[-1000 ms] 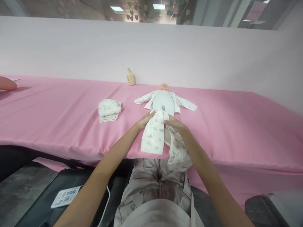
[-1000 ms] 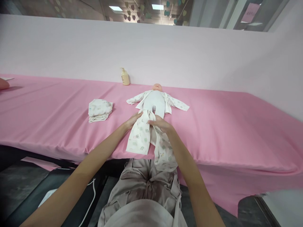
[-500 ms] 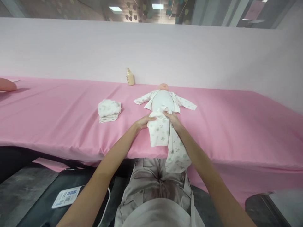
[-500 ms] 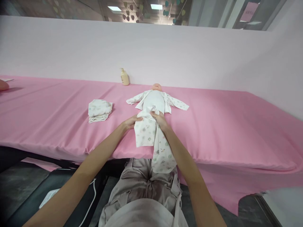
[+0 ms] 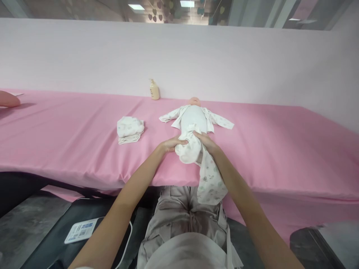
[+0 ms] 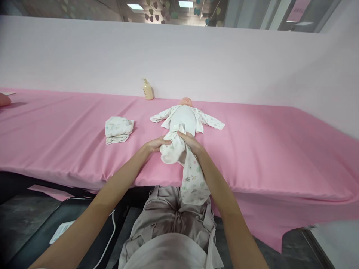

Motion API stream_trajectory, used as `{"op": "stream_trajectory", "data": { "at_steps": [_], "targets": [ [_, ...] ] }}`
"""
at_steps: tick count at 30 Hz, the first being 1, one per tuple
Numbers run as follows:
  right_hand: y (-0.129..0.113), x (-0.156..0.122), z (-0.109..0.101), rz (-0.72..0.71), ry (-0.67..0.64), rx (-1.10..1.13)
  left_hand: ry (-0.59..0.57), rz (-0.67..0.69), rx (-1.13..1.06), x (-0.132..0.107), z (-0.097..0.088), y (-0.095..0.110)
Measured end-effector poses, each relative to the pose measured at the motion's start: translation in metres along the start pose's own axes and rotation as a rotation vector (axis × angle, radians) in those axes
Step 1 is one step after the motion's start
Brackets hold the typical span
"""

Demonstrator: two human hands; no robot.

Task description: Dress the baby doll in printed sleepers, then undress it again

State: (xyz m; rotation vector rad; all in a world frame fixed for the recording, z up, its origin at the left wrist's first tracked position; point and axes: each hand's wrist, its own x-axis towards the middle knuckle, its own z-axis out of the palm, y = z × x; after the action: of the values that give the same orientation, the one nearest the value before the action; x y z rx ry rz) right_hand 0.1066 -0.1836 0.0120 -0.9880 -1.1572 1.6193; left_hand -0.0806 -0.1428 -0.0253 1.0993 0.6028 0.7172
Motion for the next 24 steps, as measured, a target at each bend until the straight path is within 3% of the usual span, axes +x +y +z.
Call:
{"op": "stream_trajectory", "data": {
  "at_steps": [3,5,11,15,17,19,21,22,24],
  "targets": [
    [-0.007,-0.009,-0.001,0.062,-0.119,-0.19,0.035,0.109,-0.184,0.003,0.001,0.002],
    [-0.008,-0.01,-0.005,0.082,-0.185,-0.244,0.048,0.112,-0.245,0.005,0.004,0.002],
    [0.006,0.006,-0.009,-0.115,-0.065,0.021,0.012,0.003,-0.243,0.007,0.01,0.0],
    [0.003,0.003,-0.001,-0.193,-0.136,0.093,-0.032,0.094,-0.149,0.013,0.008,-0.001],
    [-0.003,-0.003,-0.004,-0.243,-0.151,0.142,0.076,0.193,-0.09,0.016,0.002,-0.002],
    [-0.011,-0.007,-0.015,-0.29,-0.132,0.18,0.296,0.345,0.06,0.018,-0.007,-0.004],
    [-0.019,-0.008,-0.03,-0.325,-0.086,0.202,0.453,0.488,0.396,0.017,-0.016,-0.006],
    [-0.022,-0.006,-0.038,-0.352,-0.046,0.218,0.473,0.537,0.606,0.015,-0.019,-0.006],
    [-0.026,-0.002,-0.05,-0.391,0.059,0.218,0.404,0.595,0.988,0.012,-0.021,-0.008]
  ]
}}
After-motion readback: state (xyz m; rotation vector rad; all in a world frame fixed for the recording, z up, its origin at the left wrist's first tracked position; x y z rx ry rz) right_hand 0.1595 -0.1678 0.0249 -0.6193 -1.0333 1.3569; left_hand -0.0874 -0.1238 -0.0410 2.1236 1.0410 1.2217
